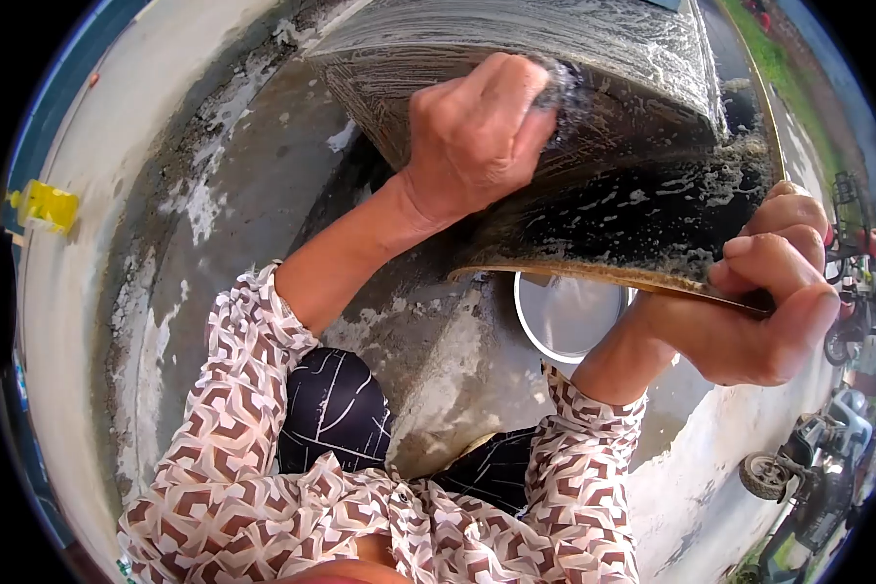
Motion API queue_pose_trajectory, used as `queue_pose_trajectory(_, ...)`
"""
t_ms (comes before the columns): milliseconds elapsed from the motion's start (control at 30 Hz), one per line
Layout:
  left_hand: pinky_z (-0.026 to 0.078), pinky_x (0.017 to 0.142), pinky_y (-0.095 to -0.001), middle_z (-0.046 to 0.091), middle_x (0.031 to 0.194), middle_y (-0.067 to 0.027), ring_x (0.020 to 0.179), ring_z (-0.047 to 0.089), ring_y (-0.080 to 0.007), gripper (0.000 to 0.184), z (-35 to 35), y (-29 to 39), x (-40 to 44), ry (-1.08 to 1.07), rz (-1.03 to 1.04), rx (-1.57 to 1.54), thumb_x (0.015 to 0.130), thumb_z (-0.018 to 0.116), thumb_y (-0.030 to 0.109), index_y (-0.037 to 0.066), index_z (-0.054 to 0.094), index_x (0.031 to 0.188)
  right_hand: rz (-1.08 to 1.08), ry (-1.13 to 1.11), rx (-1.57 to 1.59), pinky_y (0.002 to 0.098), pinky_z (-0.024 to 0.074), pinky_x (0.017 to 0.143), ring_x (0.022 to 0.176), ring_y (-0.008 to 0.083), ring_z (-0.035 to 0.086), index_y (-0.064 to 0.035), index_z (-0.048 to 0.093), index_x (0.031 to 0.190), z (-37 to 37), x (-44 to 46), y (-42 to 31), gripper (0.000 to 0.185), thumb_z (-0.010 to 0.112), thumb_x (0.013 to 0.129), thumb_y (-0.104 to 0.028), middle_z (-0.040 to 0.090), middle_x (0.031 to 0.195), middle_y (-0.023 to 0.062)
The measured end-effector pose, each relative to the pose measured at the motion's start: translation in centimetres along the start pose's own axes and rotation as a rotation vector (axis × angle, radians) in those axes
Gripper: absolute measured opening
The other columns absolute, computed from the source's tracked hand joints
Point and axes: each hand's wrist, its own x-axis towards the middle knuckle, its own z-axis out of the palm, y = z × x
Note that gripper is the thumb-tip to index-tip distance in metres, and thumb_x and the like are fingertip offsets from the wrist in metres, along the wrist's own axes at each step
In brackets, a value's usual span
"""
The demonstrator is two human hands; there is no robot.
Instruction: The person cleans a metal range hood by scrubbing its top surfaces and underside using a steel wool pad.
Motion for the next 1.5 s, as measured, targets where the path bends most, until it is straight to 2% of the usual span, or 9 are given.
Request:
queue_pose_trajectory(133,0.044,0.042,-0.0322,0.049,0.065,-0.0048,0.046,0.055,-0.0205,0.015,3.1,5.2,3.5,-0.026,0.060,-0.029,0.074,0.065,0.011,0.008,0.052,0.081,0.046,0.037,0.009,0.0344,0.0373,0.062,0.050,0.0157,0.032,-0.0093,0.039,0.055,0.3,-0.1,-0.4,0.043,0.029,0.094,-0.025,0.022,0.048,0.0001)
queue_pose_trajectory(233,0.045,0.044,-0.0331,0.050,0.066,-0.0051,0.048,0.057,-0.0215,0.015,2.2,3.8,1.2,-0.077,0.054,0.010,0.073,0.066,0.011,0.008,0.054,0.081,0.058,0.022,-0.008,0.0341,0.0369,0.062,0.050,0.0158,0.032,-0.0097,0.039,0.054,-0.1,-0.3,-0.3,0.043,0.029,0.094,-0.025,0.022,0.047,-0.0004)
queue_pose_trajectory(367,0.048,0.047,-0.0336,0.059,0.074,-0.0097,0.054,0.061,-0.0264,0.026,-1.0,-0.2,-6.3,-0.362,-0.082,0.044,0.068,0.072,0.004,0.002,0.057,0.090,0.105,0.027,0.039,0.0350,0.0350,0.065,0.053,0.0159,0.033,-0.0101,0.042,0.053,-0.3,-0.7,-0.1,0.045,0.032,0.093,-0.030,0.024,0.046,-0.0010)
queue_pose_trajectory(633,0.045,0.045,-0.0337,0.051,0.068,-0.0039,0.049,0.056,-0.0227,0.014,3.1,5.5,4.6,-0.021,0.094,-0.023,0.075,0.065,0.013,0.010,0.054,0.083,0.068,0.057,0.052,0.0336,0.0320,0.059,0.052,0.0146,0.031,-0.0098,0.037,0.053,0.0,-0.3,-0.2,0.041,0.030,0.090,-0.026,0.023,0.046,0.0006)
queue_pose_trajectory(733,0.046,0.046,-0.0330,0.051,0.068,-0.0034,0.049,0.056,-0.0216,0.013,3.9,4.8,3.4,0.067,0.151,-0.073,0.075,0.065,0.014,0.011,0.053,0.081,0.075,0.044,0.089,0.0344,0.0339,0.060,0.051,0.0150,0.031,-0.0095,0.038,0.053,-0.2,-0.2,-0.2,0.041,0.030,0.090,-0.026,0.023,0.046,0.0008)
queue_pose_trajectory(1000,0.046,0.045,-0.0326,0.059,0.073,-0.0080,0.052,0.060,-0.0236,0.028,0.8,0.9,-4.1,-0.231,-0.016,-0.006,0.067,0.073,0.006,0.004,0.058,0.090,0.094,0.024,-0.053,0.0349,0.0356,0.061,0.052,0.0176,0.037,-0.0064,0.046,0.050,0.3,-0.3,0.1,0.051,0.032,0.093,-0.031,0.026,0.045,0.0004)
queue_pose_trajectory(1167,0.045,0.044,-0.0326,0.053,0.066,-0.0030,0.049,0.058,-0.0207,0.011,3.4,5.8,5.0,-0.004,0.060,0.063,0.075,0.062,0.018,0.013,0.053,0.080,0.136,0.071,0.012,0.0351,0.0391,0.065,0.054,0.0181,0.039,-0.0082,0.043,0.052,0.5,-0.5,0.1,0.047,0.034,0.092,-0.032,0.025,0.046,0.0004)
queue_pose_trajectory(1300,0.044,0.043,-0.0317,0.050,0.065,-0.0016,0.047,0.055,-0.0174,0.009,3.5,3.7,1.6,0.013,0.097,0.005,0.075,0.063,0.015,0.014,0.055,0.080,0.085,0.065,0.042,0.0351,0.0404,0.064,0.052,0.0175,0.039,-0.0100,0.040,0.053,0.1,-0.5,0.6,0.047,0.031,0.094,-0.032,0.023,0.046,0.0001)
queue_pose_trajectory(1500,0.048,0.048,-0.0360,0.056,0.072,-0.0091,0.054,0.059,-0.0268,0.018,0.5,-3.1,-13.4,-0.383,-0.071,0.098,0.075,0.067,0.006,0.007,0.055,0.088,0.057,0.005,0.026,0.0358,0.0420,0.064,0.051,0.0171,0.039,-0.0093,0.042,0.054,-0.7,-0.5,1.1,0.048,0.029,0.095,-0.031,0.025,0.047,0.0011)
